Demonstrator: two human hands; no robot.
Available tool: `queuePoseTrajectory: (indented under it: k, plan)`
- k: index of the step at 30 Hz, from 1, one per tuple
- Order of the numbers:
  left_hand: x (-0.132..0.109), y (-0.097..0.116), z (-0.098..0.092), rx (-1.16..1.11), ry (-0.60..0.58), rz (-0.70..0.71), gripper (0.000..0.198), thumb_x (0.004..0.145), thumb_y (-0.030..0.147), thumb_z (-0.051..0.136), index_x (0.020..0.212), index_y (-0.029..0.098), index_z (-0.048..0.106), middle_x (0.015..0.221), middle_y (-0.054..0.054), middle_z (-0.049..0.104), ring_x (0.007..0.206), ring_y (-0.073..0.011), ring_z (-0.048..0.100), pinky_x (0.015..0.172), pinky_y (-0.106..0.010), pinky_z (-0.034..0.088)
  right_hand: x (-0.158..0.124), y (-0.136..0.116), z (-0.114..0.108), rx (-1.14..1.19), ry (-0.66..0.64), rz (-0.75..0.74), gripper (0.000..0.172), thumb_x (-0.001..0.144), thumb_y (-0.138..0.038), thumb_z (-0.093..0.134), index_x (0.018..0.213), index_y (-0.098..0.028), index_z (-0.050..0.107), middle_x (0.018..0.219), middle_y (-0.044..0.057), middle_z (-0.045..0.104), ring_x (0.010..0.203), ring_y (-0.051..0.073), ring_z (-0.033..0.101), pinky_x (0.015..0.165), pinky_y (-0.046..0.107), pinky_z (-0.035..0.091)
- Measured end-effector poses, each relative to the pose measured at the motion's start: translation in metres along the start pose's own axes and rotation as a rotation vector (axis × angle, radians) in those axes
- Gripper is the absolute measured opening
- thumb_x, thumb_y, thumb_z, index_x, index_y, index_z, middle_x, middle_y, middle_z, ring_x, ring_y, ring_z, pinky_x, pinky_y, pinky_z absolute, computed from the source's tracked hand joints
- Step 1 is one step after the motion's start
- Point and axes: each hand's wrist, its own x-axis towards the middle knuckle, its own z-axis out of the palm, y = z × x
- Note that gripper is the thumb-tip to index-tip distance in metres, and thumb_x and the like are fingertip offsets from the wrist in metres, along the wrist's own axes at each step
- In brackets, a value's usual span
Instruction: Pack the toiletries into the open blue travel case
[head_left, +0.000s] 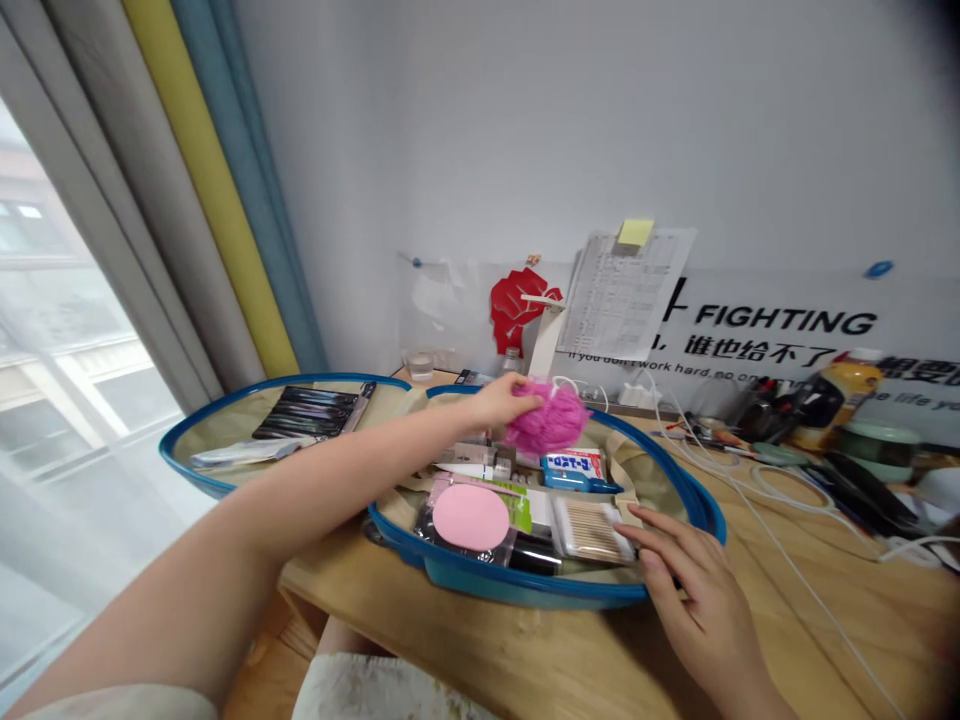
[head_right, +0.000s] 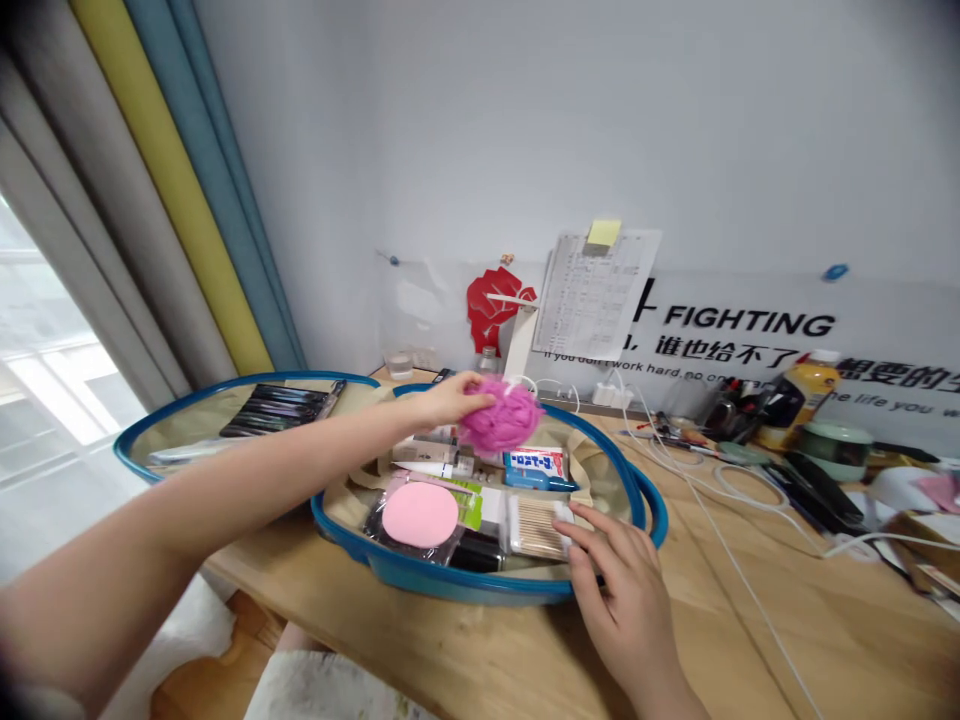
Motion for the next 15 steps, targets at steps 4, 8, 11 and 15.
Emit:
queuePoseTrajectory:
  k: [4, 8, 11, 15]
  plan:
    - [0.022, -0.013, 0.056, 0.028, 0.025, 0.037, 0.040, 0.074, 0.034, 0.071, 0.105, 0.016, 0.053, 0.111, -0.011, 0.061, 0.105, -0.0223, 0.058, 0.094, -0.038, 0.046, 0.000, 0.000, 0.000, 0.000, -0.007, -0.003, 0.025, 0.089, -0.032, 0.044, 0.096, -0.026, 0.068, 0.106, 0.003, 0.067, 0.094, 0.018, 0.062, 0.079, 0.035, 0.047]
    - [0.031, -0.031, 0.088, 0.012, 0.014, 0.071, 0.053, 0.069, 0.044, 0.074, 0.108, 0.016, 0.052, 0.120, -0.014, 0.055, 0.111, -0.0251, 0.053, 0.099, -0.042, 0.042, 0.000, -0.001, -0.001, -0.005, -0.014, 0.000, 0.026, 0.089, -0.033, 0.043, 0.096, -0.027, 0.068, 0.105, 0.004, 0.067, 0.094, 0.018, 0.062, 0.080, 0.035, 0.047]
    - [0.029, -0.040, 0.100, -0.037, -0.034, 0.104, 0.059, 0.071, 0.049, 0.071, 0.115, 0.017, 0.049, 0.122, -0.015, 0.054, 0.110, -0.0249, 0.054, 0.099, -0.042, 0.042, 0.002, -0.003, -0.003, -0.012, -0.017, 0.005, 0.027, 0.089, -0.034, 0.043, 0.094, -0.026, 0.068, 0.104, 0.004, 0.068, 0.093, 0.019, 0.063, 0.079, 0.036, 0.047]
    - [0.022, -0.038, 0.100, 0.012, -0.244, 0.160, 0.050, 0.082, 0.045, 0.061, 0.121, 0.016, 0.048, 0.123, -0.014, 0.055, 0.110, -0.0227, 0.055, 0.097, -0.040, 0.044, 0.002, -0.004, -0.003, -0.011, -0.036, 0.030, 0.029, 0.089, -0.035, 0.042, 0.094, -0.027, 0.069, 0.103, 0.004, 0.068, 0.093, 0.019, 0.063, 0.079, 0.036, 0.047]
